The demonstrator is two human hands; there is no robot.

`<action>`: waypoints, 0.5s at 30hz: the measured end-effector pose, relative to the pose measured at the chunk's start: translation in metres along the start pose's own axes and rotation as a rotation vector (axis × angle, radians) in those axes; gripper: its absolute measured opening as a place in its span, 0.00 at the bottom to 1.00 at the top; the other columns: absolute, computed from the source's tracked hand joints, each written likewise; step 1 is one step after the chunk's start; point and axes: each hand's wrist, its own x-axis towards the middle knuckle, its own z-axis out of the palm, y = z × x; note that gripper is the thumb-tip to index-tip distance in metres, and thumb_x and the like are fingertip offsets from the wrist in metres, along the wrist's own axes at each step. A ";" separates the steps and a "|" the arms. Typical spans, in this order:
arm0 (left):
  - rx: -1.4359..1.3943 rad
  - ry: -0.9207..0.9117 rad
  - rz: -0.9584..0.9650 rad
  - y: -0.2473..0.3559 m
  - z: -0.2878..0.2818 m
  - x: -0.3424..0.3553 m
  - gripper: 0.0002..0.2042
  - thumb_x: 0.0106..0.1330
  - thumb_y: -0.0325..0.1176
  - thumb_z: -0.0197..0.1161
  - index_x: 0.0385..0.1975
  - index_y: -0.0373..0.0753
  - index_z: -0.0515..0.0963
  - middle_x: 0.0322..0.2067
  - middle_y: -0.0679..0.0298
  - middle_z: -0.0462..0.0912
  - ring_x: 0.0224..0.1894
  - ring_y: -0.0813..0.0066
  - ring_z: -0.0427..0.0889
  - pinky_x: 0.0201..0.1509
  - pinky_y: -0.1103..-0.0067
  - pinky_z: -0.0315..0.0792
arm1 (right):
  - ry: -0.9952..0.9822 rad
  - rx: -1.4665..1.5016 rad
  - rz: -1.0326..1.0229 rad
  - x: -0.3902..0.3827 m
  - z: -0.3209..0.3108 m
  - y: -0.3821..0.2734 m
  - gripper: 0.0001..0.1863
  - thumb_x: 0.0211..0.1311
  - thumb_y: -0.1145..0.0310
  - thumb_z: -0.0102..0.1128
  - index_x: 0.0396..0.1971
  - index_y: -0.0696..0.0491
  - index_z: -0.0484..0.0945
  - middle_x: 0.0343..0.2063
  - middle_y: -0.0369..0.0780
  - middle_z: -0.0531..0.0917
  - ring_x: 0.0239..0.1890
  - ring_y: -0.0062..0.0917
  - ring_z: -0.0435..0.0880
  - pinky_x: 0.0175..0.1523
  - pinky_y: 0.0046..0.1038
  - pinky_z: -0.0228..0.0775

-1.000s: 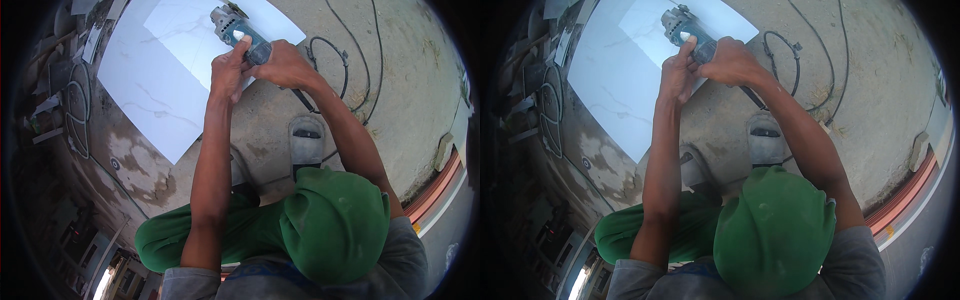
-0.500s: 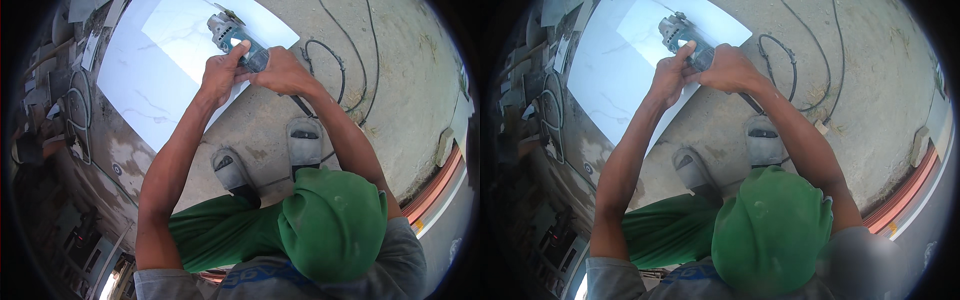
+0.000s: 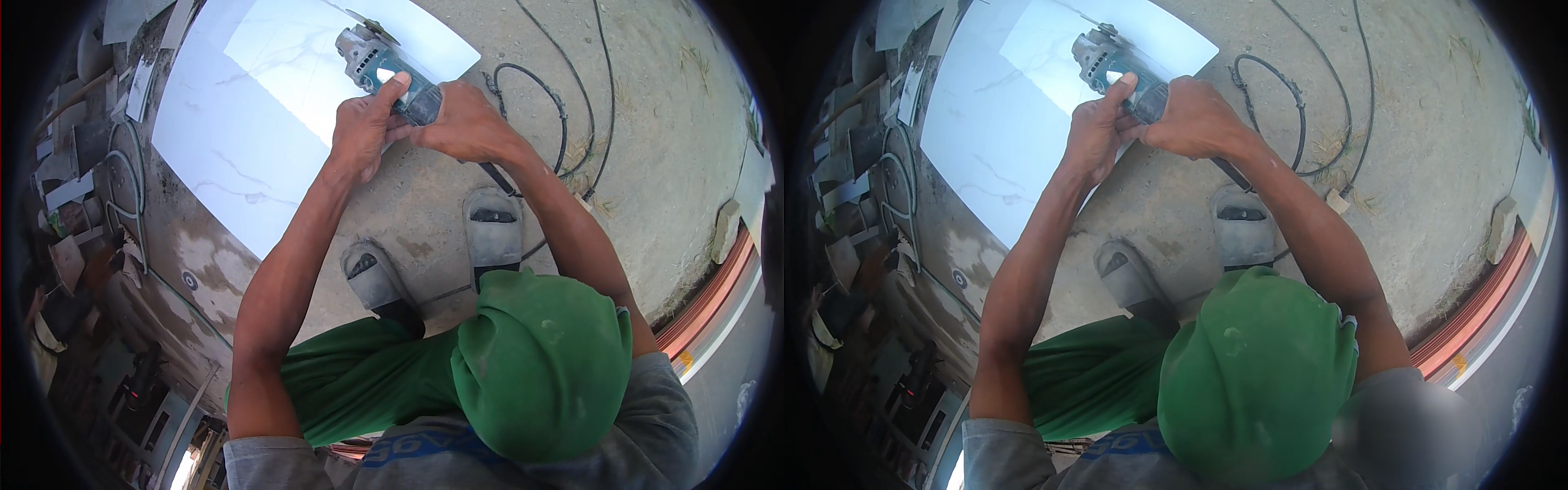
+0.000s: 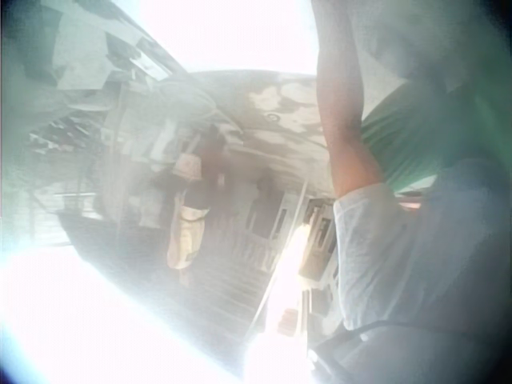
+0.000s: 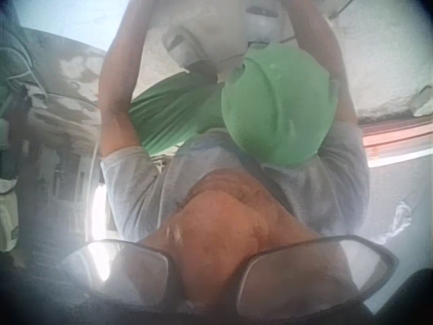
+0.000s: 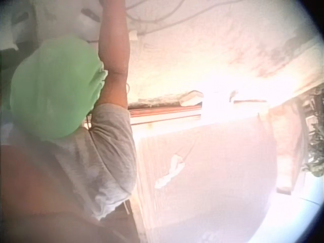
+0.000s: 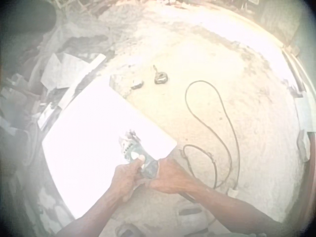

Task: The person marks a floor tile with a pencil using a square, carries the tile to an outdoor workspace, and uses an angle grinder to cut the tile along the marked line.

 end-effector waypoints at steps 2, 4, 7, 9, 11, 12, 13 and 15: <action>0.000 0.011 0.001 -0.001 0.001 -0.002 0.30 0.70 0.52 0.71 0.49 0.24 0.77 0.43 0.52 0.86 0.44 0.65 0.88 0.52 0.69 0.82 | 0.035 0.001 -0.030 -0.002 0.001 -0.001 0.18 0.46 0.60 0.70 0.22 0.64 0.84 0.17 0.47 0.83 0.21 0.34 0.83 0.33 0.37 0.77; 0.009 0.031 -0.001 -0.001 0.003 -0.003 0.30 0.70 0.52 0.71 0.48 0.24 0.77 0.41 0.52 0.85 0.42 0.65 0.88 0.51 0.70 0.82 | 0.069 0.002 -0.060 -0.004 0.001 -0.002 0.19 0.44 0.60 0.68 0.15 0.65 0.84 0.13 0.48 0.81 0.18 0.33 0.83 0.30 0.36 0.78; 0.008 0.021 -0.003 -0.002 0.005 -0.005 0.30 0.70 0.52 0.71 0.49 0.24 0.77 0.42 0.52 0.86 0.43 0.65 0.88 0.51 0.70 0.82 | 0.058 0.011 -0.044 -0.008 0.000 -0.002 0.19 0.43 0.60 0.68 0.16 0.65 0.84 0.13 0.48 0.81 0.18 0.33 0.83 0.30 0.37 0.78; 0.004 0.012 -0.002 -0.004 0.007 -0.005 0.30 0.70 0.53 0.71 0.49 0.24 0.77 0.42 0.52 0.86 0.43 0.65 0.88 0.51 0.70 0.82 | -0.025 0.001 0.044 -0.011 -0.004 -0.002 0.19 0.47 0.60 0.70 0.30 0.64 0.85 0.24 0.47 0.85 0.27 0.36 0.84 0.39 0.38 0.77; 0.001 0.008 0.001 -0.005 0.008 -0.007 0.31 0.70 0.53 0.71 0.49 0.24 0.77 0.42 0.52 0.86 0.43 0.65 0.88 0.51 0.70 0.82 | -0.025 0.002 0.034 -0.015 -0.005 -0.002 0.20 0.47 0.60 0.70 0.30 0.64 0.85 0.24 0.48 0.85 0.27 0.36 0.84 0.39 0.37 0.78; 0.011 0.013 -0.001 -0.005 0.007 -0.008 0.31 0.70 0.53 0.71 0.49 0.24 0.77 0.42 0.52 0.86 0.43 0.66 0.88 0.51 0.70 0.82 | -0.024 0.004 0.022 -0.016 -0.005 -0.003 0.20 0.47 0.60 0.70 0.31 0.64 0.85 0.24 0.48 0.86 0.27 0.36 0.85 0.40 0.37 0.78; 0.021 0.018 -0.003 -0.005 0.007 -0.010 0.31 0.70 0.53 0.71 0.49 0.24 0.77 0.42 0.53 0.86 0.43 0.66 0.88 0.51 0.70 0.82 | -0.025 0.006 0.021 -0.017 -0.004 -0.004 0.20 0.47 0.60 0.70 0.31 0.64 0.85 0.24 0.48 0.86 0.27 0.36 0.85 0.40 0.37 0.78; 0.020 0.013 -0.003 -0.007 0.008 -0.009 0.31 0.70 0.53 0.71 0.48 0.24 0.77 0.41 0.53 0.86 0.42 0.66 0.88 0.50 0.70 0.82 | -0.014 -0.003 0.007 -0.018 -0.004 -0.002 0.20 0.48 0.59 0.71 0.31 0.64 0.85 0.24 0.49 0.86 0.28 0.37 0.85 0.40 0.37 0.78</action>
